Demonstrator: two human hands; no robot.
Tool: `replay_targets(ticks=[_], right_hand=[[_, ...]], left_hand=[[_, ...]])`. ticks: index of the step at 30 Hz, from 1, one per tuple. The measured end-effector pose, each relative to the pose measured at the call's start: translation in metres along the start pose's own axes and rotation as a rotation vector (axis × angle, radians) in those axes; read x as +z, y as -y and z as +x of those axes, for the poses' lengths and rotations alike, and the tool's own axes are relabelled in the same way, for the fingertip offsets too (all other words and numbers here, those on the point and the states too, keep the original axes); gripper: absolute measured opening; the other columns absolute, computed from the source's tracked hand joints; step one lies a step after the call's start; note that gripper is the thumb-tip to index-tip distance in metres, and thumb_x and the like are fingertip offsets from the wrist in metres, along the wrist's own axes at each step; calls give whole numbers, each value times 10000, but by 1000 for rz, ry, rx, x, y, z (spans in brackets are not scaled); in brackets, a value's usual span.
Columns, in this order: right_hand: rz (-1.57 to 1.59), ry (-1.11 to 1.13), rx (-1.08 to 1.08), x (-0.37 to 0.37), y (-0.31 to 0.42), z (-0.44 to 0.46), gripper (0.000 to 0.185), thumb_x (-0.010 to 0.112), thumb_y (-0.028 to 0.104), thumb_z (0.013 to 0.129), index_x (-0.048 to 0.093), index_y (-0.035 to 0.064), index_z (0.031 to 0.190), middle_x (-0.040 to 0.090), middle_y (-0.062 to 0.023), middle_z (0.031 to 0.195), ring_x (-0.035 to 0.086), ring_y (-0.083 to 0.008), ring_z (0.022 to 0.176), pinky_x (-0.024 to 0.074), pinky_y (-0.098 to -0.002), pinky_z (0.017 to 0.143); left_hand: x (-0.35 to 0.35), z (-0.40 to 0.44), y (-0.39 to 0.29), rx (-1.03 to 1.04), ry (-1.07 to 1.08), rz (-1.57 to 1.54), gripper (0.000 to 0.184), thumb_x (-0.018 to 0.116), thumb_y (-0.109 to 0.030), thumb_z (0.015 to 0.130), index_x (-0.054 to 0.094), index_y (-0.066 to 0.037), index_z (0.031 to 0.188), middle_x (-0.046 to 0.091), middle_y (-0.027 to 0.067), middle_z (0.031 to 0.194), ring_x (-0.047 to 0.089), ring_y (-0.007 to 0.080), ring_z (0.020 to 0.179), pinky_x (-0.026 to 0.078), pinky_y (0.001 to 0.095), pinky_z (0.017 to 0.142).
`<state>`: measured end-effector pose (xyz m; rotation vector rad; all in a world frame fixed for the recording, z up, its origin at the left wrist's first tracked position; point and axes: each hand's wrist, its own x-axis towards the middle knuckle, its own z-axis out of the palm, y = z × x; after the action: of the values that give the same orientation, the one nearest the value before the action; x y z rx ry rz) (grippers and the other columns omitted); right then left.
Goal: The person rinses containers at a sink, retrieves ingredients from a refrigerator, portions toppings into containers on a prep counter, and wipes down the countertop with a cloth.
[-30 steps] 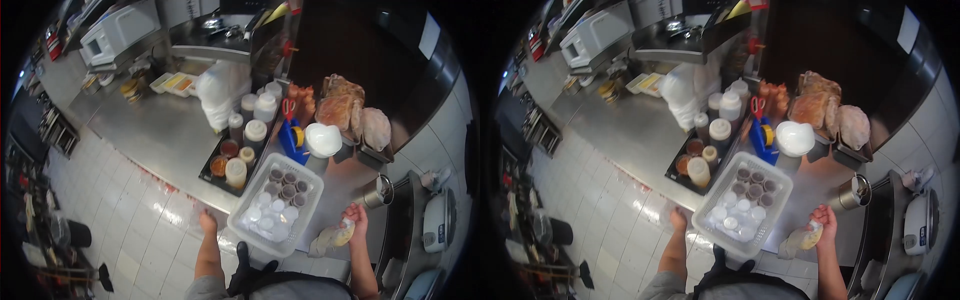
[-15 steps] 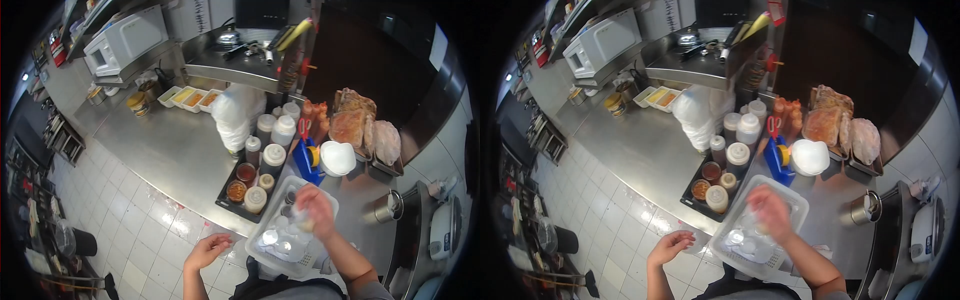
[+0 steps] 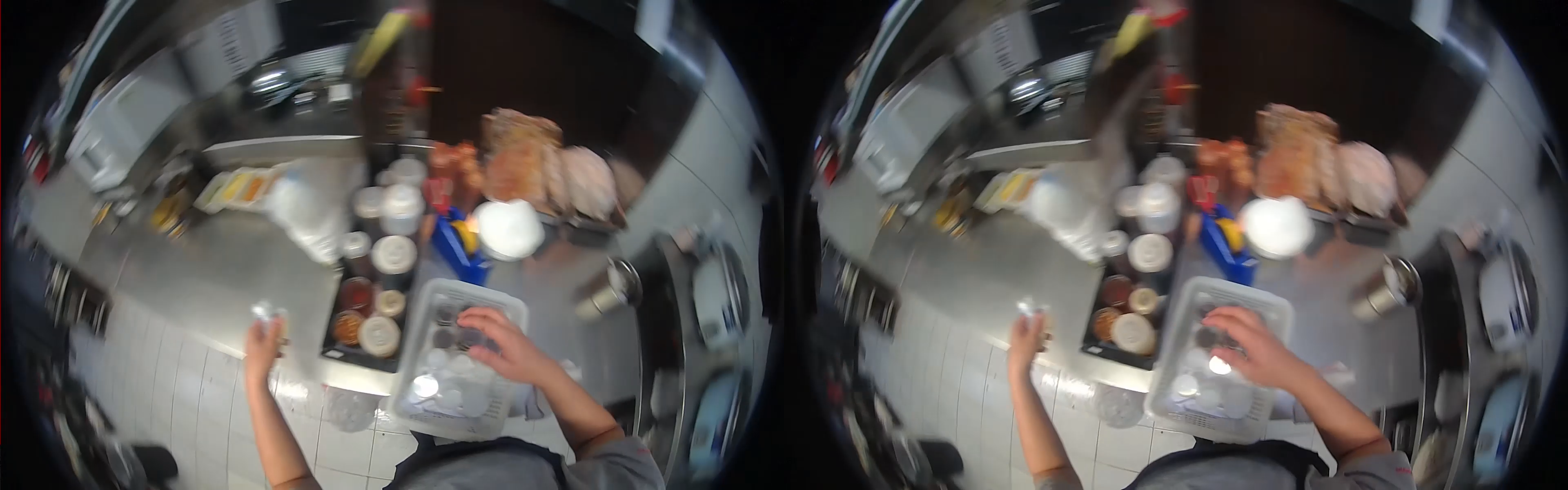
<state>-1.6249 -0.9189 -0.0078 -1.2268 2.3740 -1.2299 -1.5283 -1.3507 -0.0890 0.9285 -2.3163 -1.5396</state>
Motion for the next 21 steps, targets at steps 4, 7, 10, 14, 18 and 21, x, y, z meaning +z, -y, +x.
replay_targets(ticks=[4, 7, 10, 14, 18, 21], right_hand=[[-227, -298, 456, -37, -61, -113, 462, 619, 264, 894, 514, 76, 1303, 464, -178, 1326, 423, -333, 1264, 360, -430, 1035], [-364, -527, 889, -24, -110, -193, 542, 588, 382, 898, 476, 89, 1339, 401, -211, 1393, 366, -390, 1303, 351, -507, 1031], [-503, -587, 1248, 24, -128, -233, 662, 558, 500, 880, 418, 96, 1385, 294, -241, 1470, 269, -464, 1348, 319, -585, 1030], [-607, -423, 1229, 80, -127, -212, 687, 558, 493, 880, 366, 128, 1429, 163, -254, 1529, 146, -506, 1393, 278, -608, 1064], [-560, -195, 636, 77, -159, -206, 583, 569, 374, 900, 396, 163, 1415, 182, -148, 1558, 207, -432, 1404, 298, -602, 1059], [-681, -209, 628, 32, -202, -235, 563, 543, 354, 916, 383, 181, 1428, 211, -103, 1558, 236, -373, 1409, 289, -616, 1057]], left_hand=[[20, 110, 12, 12, -35, 40, 672, 576, -483, 917, 363, -49, 1384, 479, 169, 1292, 537, 237, 1130, 536, 368, 760], [25, 149, 11, 195, -265, 368, 861, 549, -497, 929, 125, -27, 1513, 158, 219, 1559, 367, 297, 1345, 333, 346, 1087], [30, 111, -30, 341, -298, 114, 780, 572, -403, 946, 172, -36, 1506, 168, 208, 1558, 300, 293, 1390, 266, 364, 1125], [52, 40, -101, 649, -480, -206, 501, 559, -151, 957, 377, -9, 1402, 389, 168, 1443, 493, 274, 1235, 366, 372, 1058], [92, -33, -169, 933, -416, -168, 443, 487, -108, 982, 376, 19, 1391, 424, 119, 1427, 512, 256, 1221, 373, 372, 1047], [143, -89, -211, 994, -264, -183, 412, 457, -83, 986, 386, 33, 1376, 440, 118, 1417, 506, 255, 1232, 372, 379, 1045]])
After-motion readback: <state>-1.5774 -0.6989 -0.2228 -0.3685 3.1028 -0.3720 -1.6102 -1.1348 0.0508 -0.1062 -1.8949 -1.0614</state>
